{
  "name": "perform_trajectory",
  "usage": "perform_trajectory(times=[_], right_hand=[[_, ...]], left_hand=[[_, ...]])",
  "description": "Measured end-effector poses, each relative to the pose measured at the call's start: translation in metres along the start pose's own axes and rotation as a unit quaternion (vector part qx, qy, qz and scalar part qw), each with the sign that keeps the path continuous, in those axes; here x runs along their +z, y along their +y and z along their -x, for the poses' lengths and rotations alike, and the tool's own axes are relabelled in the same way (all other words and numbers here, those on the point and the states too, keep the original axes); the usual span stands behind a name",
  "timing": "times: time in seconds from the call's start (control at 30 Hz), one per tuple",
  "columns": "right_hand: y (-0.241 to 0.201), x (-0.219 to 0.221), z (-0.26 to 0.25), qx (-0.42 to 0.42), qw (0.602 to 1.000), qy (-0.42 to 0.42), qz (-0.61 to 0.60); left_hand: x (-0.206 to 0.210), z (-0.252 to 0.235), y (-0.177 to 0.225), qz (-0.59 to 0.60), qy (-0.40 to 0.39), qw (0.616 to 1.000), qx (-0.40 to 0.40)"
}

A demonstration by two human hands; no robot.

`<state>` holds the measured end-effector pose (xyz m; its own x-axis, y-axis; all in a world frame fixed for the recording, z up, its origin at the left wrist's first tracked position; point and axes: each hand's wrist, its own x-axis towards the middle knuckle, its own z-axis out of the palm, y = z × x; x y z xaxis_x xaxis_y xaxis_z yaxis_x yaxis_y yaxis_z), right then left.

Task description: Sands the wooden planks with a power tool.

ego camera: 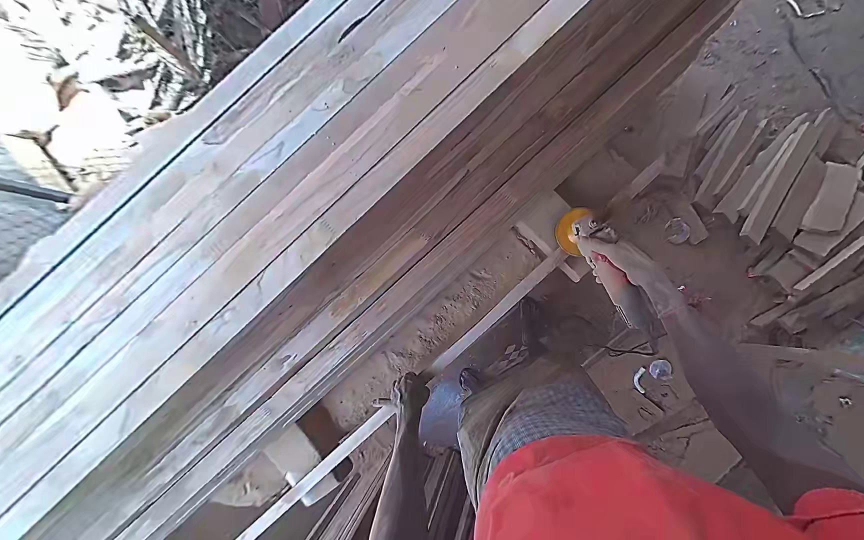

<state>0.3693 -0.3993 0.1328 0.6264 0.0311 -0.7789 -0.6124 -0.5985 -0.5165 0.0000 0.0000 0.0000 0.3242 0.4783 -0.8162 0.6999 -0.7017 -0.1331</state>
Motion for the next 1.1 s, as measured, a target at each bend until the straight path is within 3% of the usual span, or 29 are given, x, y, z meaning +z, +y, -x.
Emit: perform_trajectory(times=[0.07, 0.13, 0.23, 0.33, 0.47, 0.6, 0.67, 0.8, 0.9, 1.0, 1.1], right_hand=[[0.002, 0.031, 0.012, -0.023, 1.0, -0.001, 0.014], [0.005, 0.064, 0.019, -0.022, 1.0, -0.008, 0.014], [0.01, 0.112, 0.037, -0.017, 1.0, -0.009, 0.022], [0.021, 0.168, 0.062, -0.04, 0.998, -0.003, 0.053], [0.041, 0.255, 0.115, -0.039, 0.995, -0.014, 0.091], [0.066, 0.351, 0.141, -0.048, 0.985, -0.098, 0.134], [0.075, 0.399, 0.16, -0.064, 0.975, -0.139, 0.161], [0.091, 0.492, 0.186, -0.118, 0.935, -0.213, 0.258], [0.087, 0.533, 0.198, -0.159, 0.9, -0.223, 0.34], [0.08, 0.525, 0.195, -0.162, 0.91, -0.201, 0.323], [0.081, 0.466, 0.175, -0.115, 0.954, -0.167, 0.221]], left_hand=[[-0.017, 0.018, 0.054, 0.062, 0.034, 0.995, 0.069], [-0.021, 0.028, 0.08, 0.118, 0.106, 0.978, 0.133], [0.001, 0.03, 0.052, 0.15, 0.21, 0.949, 0.179], [0.041, 0.017, -0.047, 0.152, 0.278, 0.935, 0.156], [0.101, 0.007, -0.222, 0.123, 0.32, 0.934, 0.104], [0.142, 0.003, -0.383, 0.102, 0.277, 0.955, 0.015], [0.152, -0.001, -0.426, 0.097, 0.261, 0.96, -0.018], [0.167, -0.011, -0.439, 0.089, 0.259, 0.96, -0.06], [0.169, -0.013, -0.434, 0.083, 0.273, 0.956, -0.063], [0.171, -0.013, -0.434, 0.074, 0.271, 0.958, -0.061], [0.172, -0.014, -0.434, 0.074, 0.265, 0.959, -0.067]])
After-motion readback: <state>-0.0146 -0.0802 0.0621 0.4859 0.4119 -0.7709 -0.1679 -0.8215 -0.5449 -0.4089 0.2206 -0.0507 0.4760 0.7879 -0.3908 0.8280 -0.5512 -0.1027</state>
